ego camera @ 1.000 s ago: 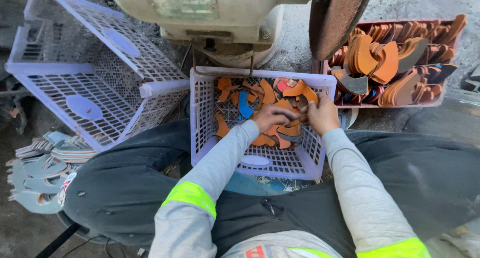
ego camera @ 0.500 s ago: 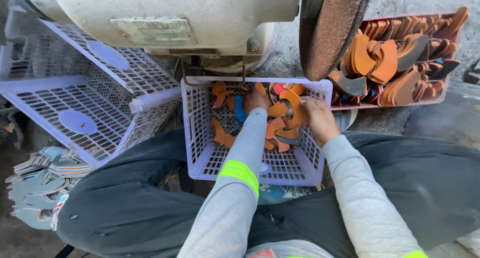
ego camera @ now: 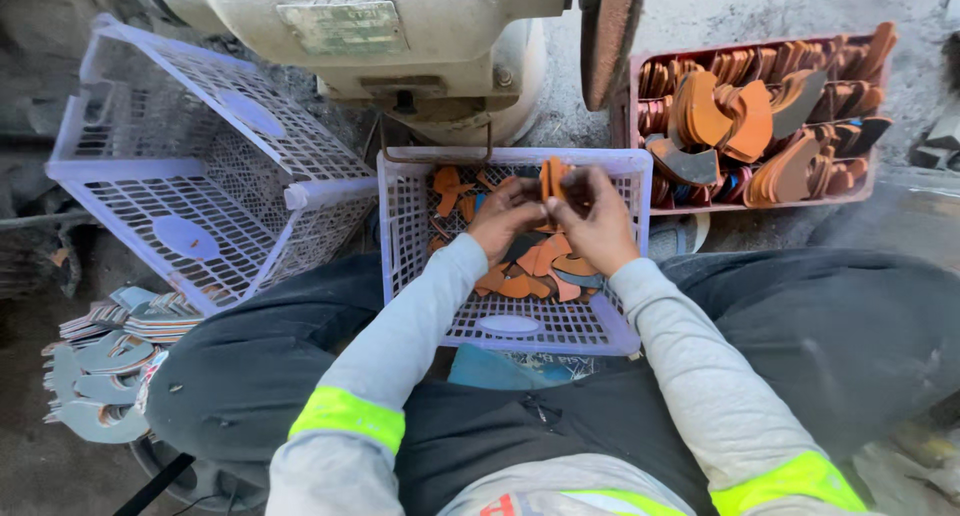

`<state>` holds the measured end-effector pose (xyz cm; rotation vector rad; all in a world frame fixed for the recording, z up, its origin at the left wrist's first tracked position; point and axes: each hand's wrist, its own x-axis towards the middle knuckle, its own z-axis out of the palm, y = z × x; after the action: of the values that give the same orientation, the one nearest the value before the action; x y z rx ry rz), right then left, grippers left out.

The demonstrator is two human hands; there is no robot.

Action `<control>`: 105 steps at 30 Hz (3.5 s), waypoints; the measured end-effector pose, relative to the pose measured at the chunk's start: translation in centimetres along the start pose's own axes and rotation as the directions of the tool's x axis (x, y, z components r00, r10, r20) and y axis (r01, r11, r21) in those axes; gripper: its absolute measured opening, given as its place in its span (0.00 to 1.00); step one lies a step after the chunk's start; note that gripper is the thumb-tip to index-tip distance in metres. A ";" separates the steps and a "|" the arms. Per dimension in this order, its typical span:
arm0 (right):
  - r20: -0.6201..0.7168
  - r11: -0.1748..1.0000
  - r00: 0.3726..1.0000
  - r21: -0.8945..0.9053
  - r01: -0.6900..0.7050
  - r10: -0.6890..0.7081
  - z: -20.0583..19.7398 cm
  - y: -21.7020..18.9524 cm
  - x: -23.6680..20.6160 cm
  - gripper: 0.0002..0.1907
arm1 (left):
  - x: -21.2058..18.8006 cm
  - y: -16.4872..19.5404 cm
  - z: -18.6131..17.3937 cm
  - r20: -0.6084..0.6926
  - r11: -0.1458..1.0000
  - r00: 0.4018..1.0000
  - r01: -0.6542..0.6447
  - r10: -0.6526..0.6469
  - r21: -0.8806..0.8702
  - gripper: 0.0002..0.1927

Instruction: The person sits on the floor and sorts orange and black shoe sole parts from a white basket into a red basket. They pick up parts, inspect them, and place them into the red basket repeatedly.

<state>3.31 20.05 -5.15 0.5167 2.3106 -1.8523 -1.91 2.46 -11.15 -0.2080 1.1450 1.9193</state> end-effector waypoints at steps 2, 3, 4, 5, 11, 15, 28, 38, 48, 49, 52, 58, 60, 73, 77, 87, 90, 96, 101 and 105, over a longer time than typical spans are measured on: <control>0.041 0.990 0.990 -0.041 0.135 -0.133 0.1 -2.3 -0.9 0.17 | -1.8 1.6 0.4 0.010 0.999 0.999 -0.034 0.034 -0.038 0.27; 0.063 0.968 0.968 -0.053 0.246 -0.243 0.1 -3.5 -1.4 0.18 | -2.8 2.3 0.6 -0.010 0.998 0.999 -0.039 0.038 -0.040 0.27; 0.090 0.935 0.935 -0.060 0.349 -0.343 0.2 -4.6 -2.1 0.20 | -3.8 2.9 0.7 -0.034 0.998 0.999 -0.040 0.038 -0.044 0.27; 0.121 0.922 0.928 -0.124 0.367 -0.353 0.2 -5.6 -2.7 0.20 | -5.0 3.3 0.8 -0.025 0.997 0.999 -0.031 0.029 -0.069 0.27; 0.284 0.919 0.918 -0.199 0.340 -0.278 0.0 -8.1 -4.9 0.19 | -8.5 6.0 1.8 -0.164 0.970 0.973 -0.126 0.162 0.210 0.25; 0.372 0.950 0.874 0.130 0.285 -0.313 0.5 -7.8 -4.9 0.19 | -10.9 6.9 3.0 -0.152 0.923 0.924 -0.315 0.352 0.222 0.27; 0.649 0.922 0.761 0.307 -0.236 -0.021 -1.1 -9.2 -4.2 0.22 | -9.6 5.6 2.3 -0.355 0.963 0.926 -0.204 0.131 -0.175 0.16; 0.631 0.953 0.775 0.255 -0.162 -0.037 -0.7 -8.7 -3.9 0.25 | -9.8 6.5 3.1 -0.328 0.972 0.943 -0.018 -0.061 -0.232 0.16; 0.502 0.990 0.855 0.118 0.079 -0.128 0.1 -7.7 -4.2 0.20 | -8.4 5.0 2.6 -0.344 0.973 0.915 -0.230 0.209 -0.019 0.15; 0.473 0.993 0.873 0.080 0.091 -0.118 0.0 -7.8 -4.3 0.19 | -8.3 4.8 2.6 -0.348 0.974 0.917 -0.223 0.197 -0.036 0.15; 0.436 0.994 0.893 0.079 0.082 -0.108 -0.2 -8.0 -4.4 0.19 | -8.1 4.6 2.7 -0.356 0.974 0.909 -0.227 0.218 0.016 0.16; 0.387 0.990 0.915 -0.025 0.135 -0.115 -1.0 -8.1 -4.1 0.21 | -8.0 4.9 3.6 -0.305 0.978 0.934 -0.206 0.184 -0.041 0.14; 0.382 0.989 0.915 -0.013 0.149 -0.133 -1.2 -8.2 -4.0 0.21 | -8.0 5.2 3.7 -0.258 0.978 0.946 -0.209 0.195 -0.026 0.14; 0.323 0.954 0.922 -0.133 0.269 -0.215 -3.1 -9.0 -3.7 0.20 | -8.6 6.7 5.4 -0.171 0.975 0.964 -0.182 0.202 0.125 0.16; 0.348 0.947 0.918 -0.179 0.265 -0.191 -2.8 -8.6 -3.7 0.20 | -8.4 6.4 4.7 -0.186 0.980 0.967 -0.153 0.176 0.129 0.14; 0.174 0.768 0.864 -0.399 0.501 -0.473 -1.6 -8.2 -4.2 0.19 | -7.6 4.3 4.3 -0.315 0.965 0.913 -0.227 0.258 0.133 0.11; 0.170 0.701 0.858 -0.511 0.497 -0.485 -0.5 -7.8 -4.7 0.17 | -7.5 3.8 4.6 -0.384 0.972 0.893 -0.215 0.236 0.097 0.10; 0.228 0.666 0.875 -0.576 0.475 -0.427 -0.1 -7.4 -5.0 0.15 | -7.6 3.2 5.1 -0.476 0.978 0.856 -0.152 0.202 0.141 0.10; 0.194 0.711 0.889 -0.540 0.450 -0.416 -0.1 -7.3 -5.1 0.14 | -7.6 3.4 5.7 -0.460 0.986 0.873 -0.131 0.163 0.102 0.13; 0.008 0.830 0.939 -0.466 0.308 -0.344 -3.5 -6.3 -3.1 0.12 | -8.1 4.3 6.0 -0.404 0.985 0.903 -0.087 0.142 0.151 0.20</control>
<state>4.42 21.69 2.43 0.1301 2.9137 -1.3152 1.39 1.48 -0.77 -0.5059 1.5890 1.9477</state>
